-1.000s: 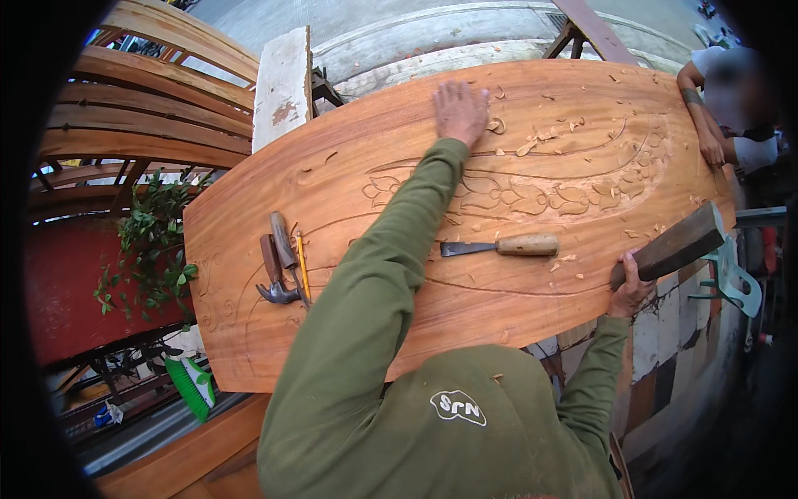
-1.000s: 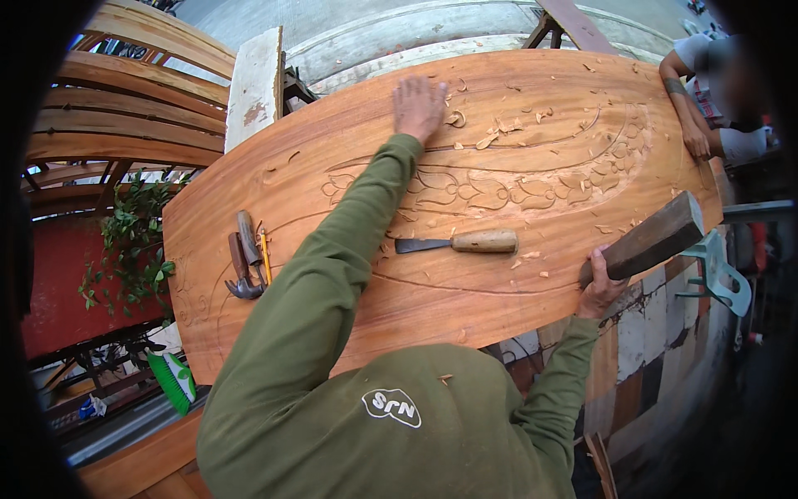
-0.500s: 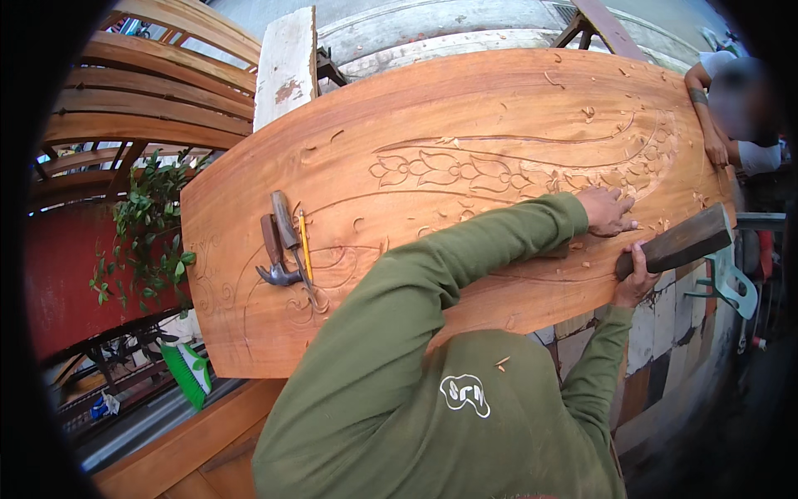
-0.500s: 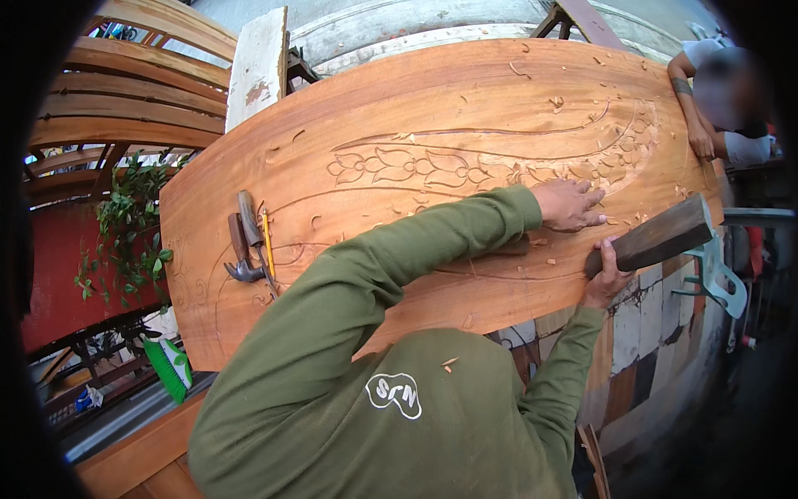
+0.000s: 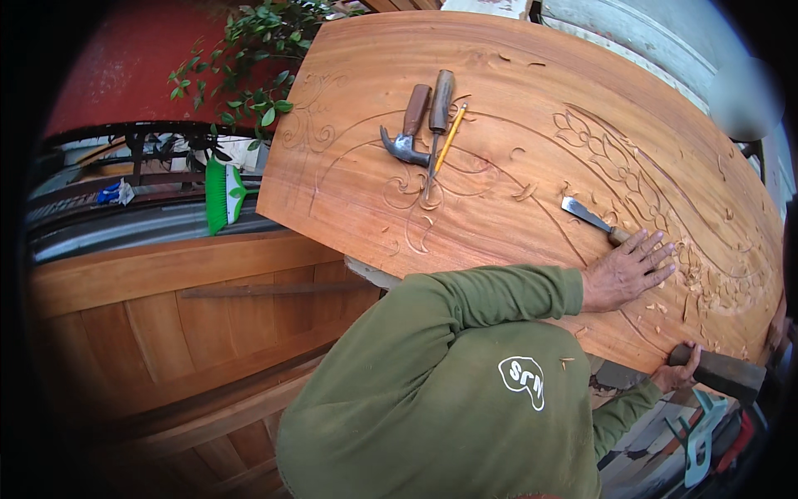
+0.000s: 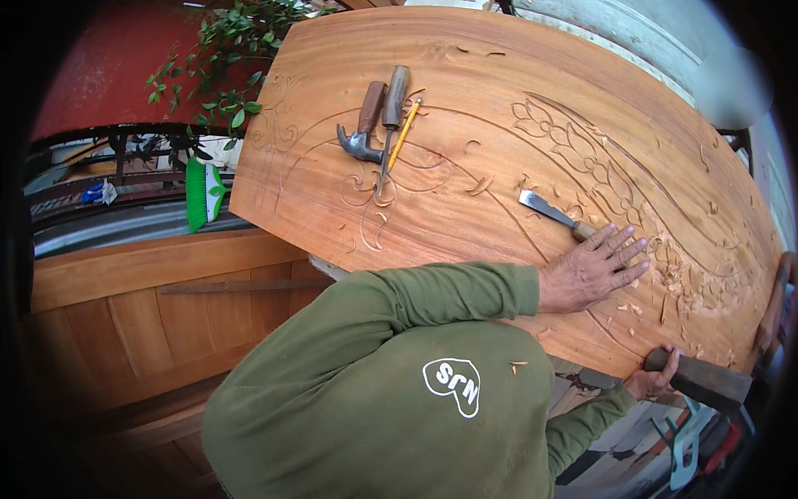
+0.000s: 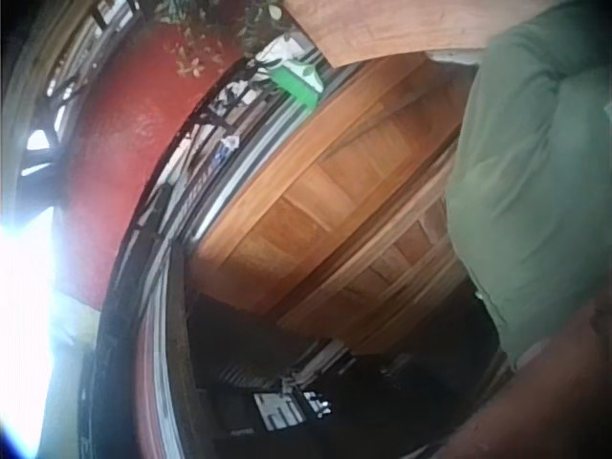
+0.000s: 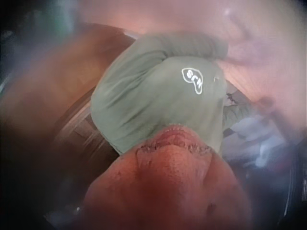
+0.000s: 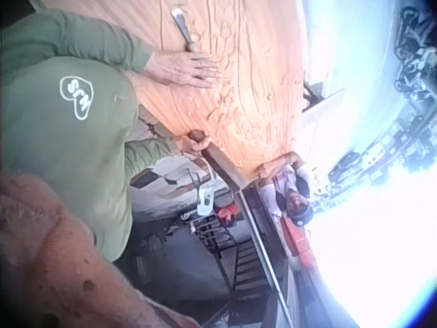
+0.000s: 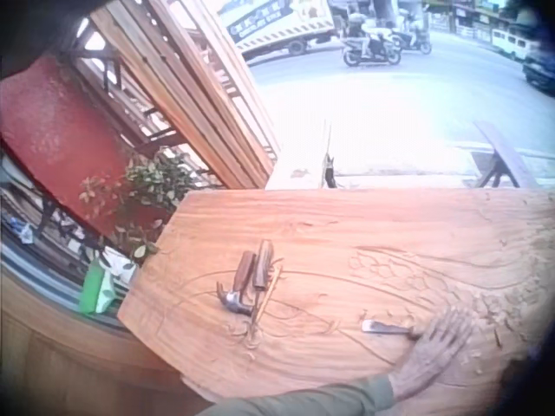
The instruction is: The person carves a decorative floral design into a large wooden board using a chisel and a wooden mallet, striking the chisel with the mallet to remove wood shavings.
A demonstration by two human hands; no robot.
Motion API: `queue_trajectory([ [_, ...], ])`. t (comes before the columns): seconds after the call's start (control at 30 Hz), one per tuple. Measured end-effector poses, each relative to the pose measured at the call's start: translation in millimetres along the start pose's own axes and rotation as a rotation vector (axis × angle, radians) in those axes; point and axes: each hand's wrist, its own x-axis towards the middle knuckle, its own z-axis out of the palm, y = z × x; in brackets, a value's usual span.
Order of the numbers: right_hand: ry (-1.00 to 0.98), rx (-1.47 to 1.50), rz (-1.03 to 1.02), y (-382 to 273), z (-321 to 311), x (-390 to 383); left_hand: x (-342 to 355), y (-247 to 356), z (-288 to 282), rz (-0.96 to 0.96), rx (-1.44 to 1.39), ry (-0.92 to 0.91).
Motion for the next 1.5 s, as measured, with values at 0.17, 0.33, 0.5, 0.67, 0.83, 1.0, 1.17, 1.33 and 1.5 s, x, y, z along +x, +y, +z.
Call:
queue_trajectory([
  [0.17, 0.032, -0.018, 0.051, 2.2, -2.7, 3.8, 1.7, -12.4, 23.8, 0.042, 0.093, 0.071],
  [0.33, 0.057, -0.006, 0.083, 3.4, -5.7, 7.5, 3.9, -9.0, 17.2, 0.032, 0.114, 0.074],
  [0.5, 0.012, -0.005, 0.045, -2.9, 6.1, 2.1, 3.2, -9.1, 18.0, 0.029, 0.148, 0.084],
  [0.67, -0.008, 0.022, 0.009, -2.0, 5.0, 2.0, 4.5, -6.6, 14.8, 0.035, 0.16, 0.09],
  [0.83, 0.009, -0.022, 0.004, -1.5, 5.8, 1.4, 4.6, -6.6, 14.2, 0.038, 0.169, 0.102],
  [1.0, 0.001, -0.035, -0.007, 3.0, -2.0, 6.4, 5.0, -4.0, 10.5, 0.033, 0.164, 0.089],
  [1.17, -0.023, -0.071, -0.015, 2.7, -2.7, 6.7, 4.9, -4.7, 9.5, 0.034, 0.159, 0.07],
  [1.33, -0.031, -0.124, 0.002, -3.1, 5.1, -0.5, 3.4, -5.8, 9.8, 0.038, 0.163, 0.074],
  [1.5, 0.008, -0.099, 0.008, 0.9, 0.7, 2.3, 5.2, -5.8, 13.0, 0.037, 0.147, 0.107],
])
